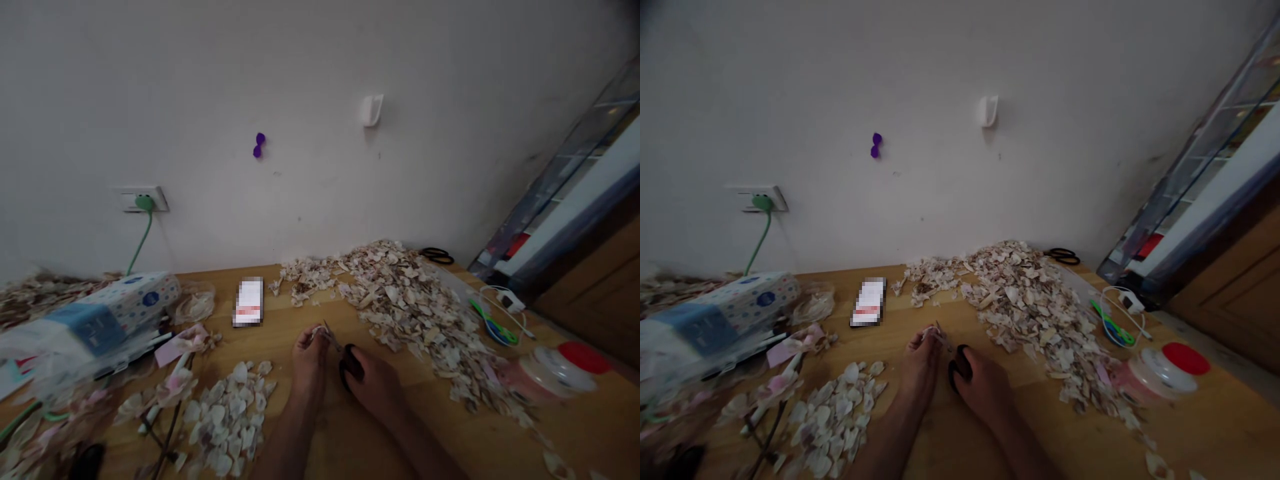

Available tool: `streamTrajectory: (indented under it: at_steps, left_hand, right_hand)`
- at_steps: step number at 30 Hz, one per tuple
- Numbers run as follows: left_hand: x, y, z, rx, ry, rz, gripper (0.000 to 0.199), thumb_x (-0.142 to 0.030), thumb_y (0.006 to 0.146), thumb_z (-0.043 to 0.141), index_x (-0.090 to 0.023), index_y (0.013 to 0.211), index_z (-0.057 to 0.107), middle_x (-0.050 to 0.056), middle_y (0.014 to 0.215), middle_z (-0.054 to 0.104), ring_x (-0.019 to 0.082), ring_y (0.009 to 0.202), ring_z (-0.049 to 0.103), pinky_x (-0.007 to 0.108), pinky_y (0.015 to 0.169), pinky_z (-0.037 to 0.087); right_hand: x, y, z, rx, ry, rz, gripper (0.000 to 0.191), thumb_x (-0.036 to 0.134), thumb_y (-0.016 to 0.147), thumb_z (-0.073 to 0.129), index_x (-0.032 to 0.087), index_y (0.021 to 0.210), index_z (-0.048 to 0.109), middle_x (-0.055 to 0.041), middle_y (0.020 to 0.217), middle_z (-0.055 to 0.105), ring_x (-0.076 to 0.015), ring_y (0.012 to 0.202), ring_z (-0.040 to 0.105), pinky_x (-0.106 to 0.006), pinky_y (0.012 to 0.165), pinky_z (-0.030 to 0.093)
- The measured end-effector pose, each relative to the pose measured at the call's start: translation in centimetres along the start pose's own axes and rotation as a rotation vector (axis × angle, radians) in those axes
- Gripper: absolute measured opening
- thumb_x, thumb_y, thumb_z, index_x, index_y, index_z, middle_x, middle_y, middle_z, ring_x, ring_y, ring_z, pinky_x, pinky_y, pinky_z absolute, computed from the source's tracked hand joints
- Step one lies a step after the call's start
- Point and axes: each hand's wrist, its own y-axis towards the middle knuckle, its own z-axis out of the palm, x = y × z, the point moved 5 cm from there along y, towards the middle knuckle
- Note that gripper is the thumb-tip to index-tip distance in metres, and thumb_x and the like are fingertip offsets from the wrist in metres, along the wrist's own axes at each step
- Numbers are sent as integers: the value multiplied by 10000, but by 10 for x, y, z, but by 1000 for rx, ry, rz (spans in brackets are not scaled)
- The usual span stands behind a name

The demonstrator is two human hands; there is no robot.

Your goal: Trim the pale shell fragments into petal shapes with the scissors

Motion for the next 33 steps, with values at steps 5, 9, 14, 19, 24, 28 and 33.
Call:
streamTrajectory:
  at_steps: [5, 9, 14, 19, 24, 28, 33]
  left_hand:
    - [4, 2, -2, 23, 104, 35, 224, -286, 626, 785, -147, 764, 678, 21, 746, 687, 123, 701, 625, 250, 727, 477]
    - [5, 1, 0, 52, 177, 47, 221, -320, 652, 765, -148, 766, 688, 34, 762, 698, 143, 714, 633, 279, 744, 485]
    - [5, 0, 1, 70, 174, 39, 224, -316, 648, 770, -147, 776, 697, 39, 766, 704, 151, 716, 640, 283, 743, 490]
    - [4, -2, 5, 89, 146, 18, 231, -318, 660, 764, -146, 802, 705, 58, 814, 714, 166, 764, 651, 298, 778, 490]
    - [2, -4, 7, 55, 120, -7, 218, -308, 648, 773, -137, 763, 703, 51, 768, 705, 149, 723, 641, 271, 742, 495]
    - [1, -2, 5, 32, 151, 13, 214, -312, 632, 781, -145, 731, 690, 32, 727, 685, 135, 676, 621, 259, 703, 495]
    - [3, 1, 2, 48, 272, 37, 272, -384, 631, 768, -143, 725, 680, 33, 692, 672, 136, 637, 608, 251, 665, 480]
  right_hand:
    - [-2, 0, 0, 6, 7, 12, 295, 320, 807, 484, 233, 1063, 602, -78, 1011, 701, -237, 876, 656, -302, 723, 445]
    - [-3, 1, 2, 12, 32, 3, 300, 322, 814, 478, 231, 1072, 599, -69, 991, 704, -239, 878, 656, -305, 728, 449]
    - [-5, 2, 4, 5, 28, -7, 293, 323, 818, 477, 228, 1067, 598, -59, 950, 709, -235, 855, 657, -300, 715, 449]
    - [-7, 2, 5, 13, 21, 11, 323, 324, 832, 466, 220, 1108, 597, -78, 998, 708, -248, 881, 662, -316, 728, 461]
    - [-9, 3, 5, 14, 25, 13, 301, 323, 852, 448, 228, 1082, 618, -85, 1001, 711, -240, 885, 666, -309, 734, 468]
    - [-10, 3, 6, 1, 32, 10, 308, 306, 836, 473, 223, 1098, 611, -85, 1021, 705, -242, 924, 655, -309, 761, 466]
    - [-10, 3, 6, 10, 10, 21, 328, 294, 828, 480, 215, 1122, 600, -87, 1013, 705, -245, 925, 650, -315, 767, 464]
